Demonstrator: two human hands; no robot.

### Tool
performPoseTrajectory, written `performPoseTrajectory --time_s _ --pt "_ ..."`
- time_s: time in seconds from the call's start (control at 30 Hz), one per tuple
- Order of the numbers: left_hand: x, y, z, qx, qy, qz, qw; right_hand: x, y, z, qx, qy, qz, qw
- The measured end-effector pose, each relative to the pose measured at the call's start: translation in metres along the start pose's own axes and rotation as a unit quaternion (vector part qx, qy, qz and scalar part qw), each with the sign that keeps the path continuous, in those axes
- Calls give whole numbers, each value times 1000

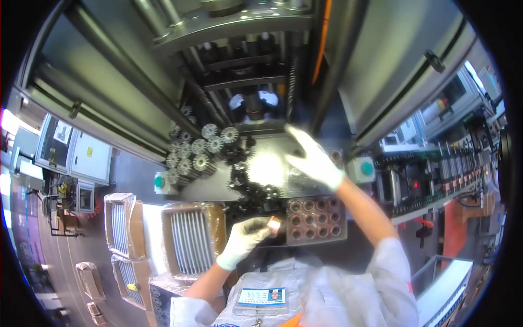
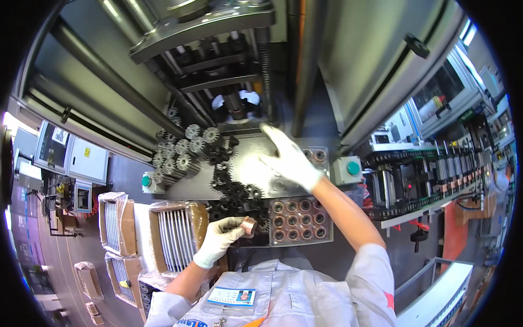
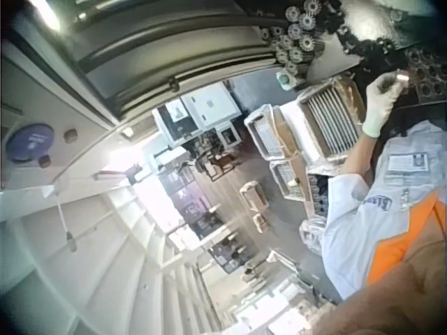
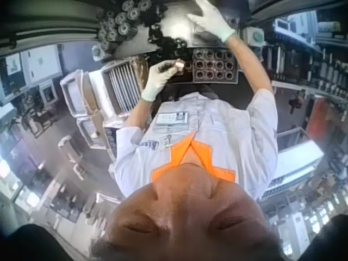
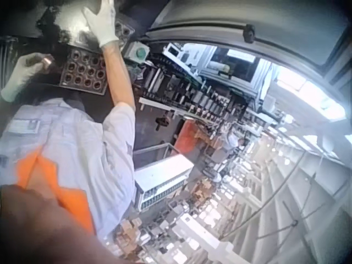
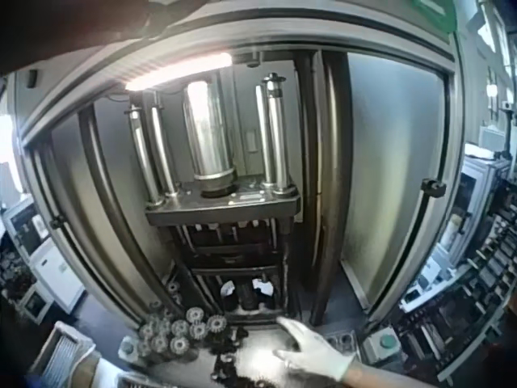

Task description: The person places metal components into a press machine, operates the press by pressing buttons, and then transfers the processed parts into boxes and onto a large storage rack.

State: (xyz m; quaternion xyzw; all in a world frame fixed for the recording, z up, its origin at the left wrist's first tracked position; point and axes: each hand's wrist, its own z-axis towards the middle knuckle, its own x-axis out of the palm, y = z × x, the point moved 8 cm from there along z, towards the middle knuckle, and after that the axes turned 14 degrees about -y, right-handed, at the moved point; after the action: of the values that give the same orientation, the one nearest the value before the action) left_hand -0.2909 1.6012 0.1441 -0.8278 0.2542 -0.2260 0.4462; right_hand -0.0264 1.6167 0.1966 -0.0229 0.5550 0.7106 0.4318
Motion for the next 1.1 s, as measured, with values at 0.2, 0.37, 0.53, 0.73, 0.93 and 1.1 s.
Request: performPoseTrajectory --time_s 0.2,0.37,0.53,0.73,0.93,1.1 --pt "-94 -13 -31 93 -143 -29 985 84 -7 118 112 -202 -8 973" --pt "-127 -1 -22 85 -153 -64 983 100 -20 155 141 -312 80 936" --pt "-133 -32 -1 191 -134 51 971 108 -32 168 193 -266 75 942" --pt "-123 -98 54 426 -215 198 856 102 22 156 209 -31 185 960" --pt "-39 -176 139 548 -228 379 710 51 25 -7 166 77 39 982" --pt "2 -193 219 630 -244 524 518 -131 -15 -108 216 17 -253 943"
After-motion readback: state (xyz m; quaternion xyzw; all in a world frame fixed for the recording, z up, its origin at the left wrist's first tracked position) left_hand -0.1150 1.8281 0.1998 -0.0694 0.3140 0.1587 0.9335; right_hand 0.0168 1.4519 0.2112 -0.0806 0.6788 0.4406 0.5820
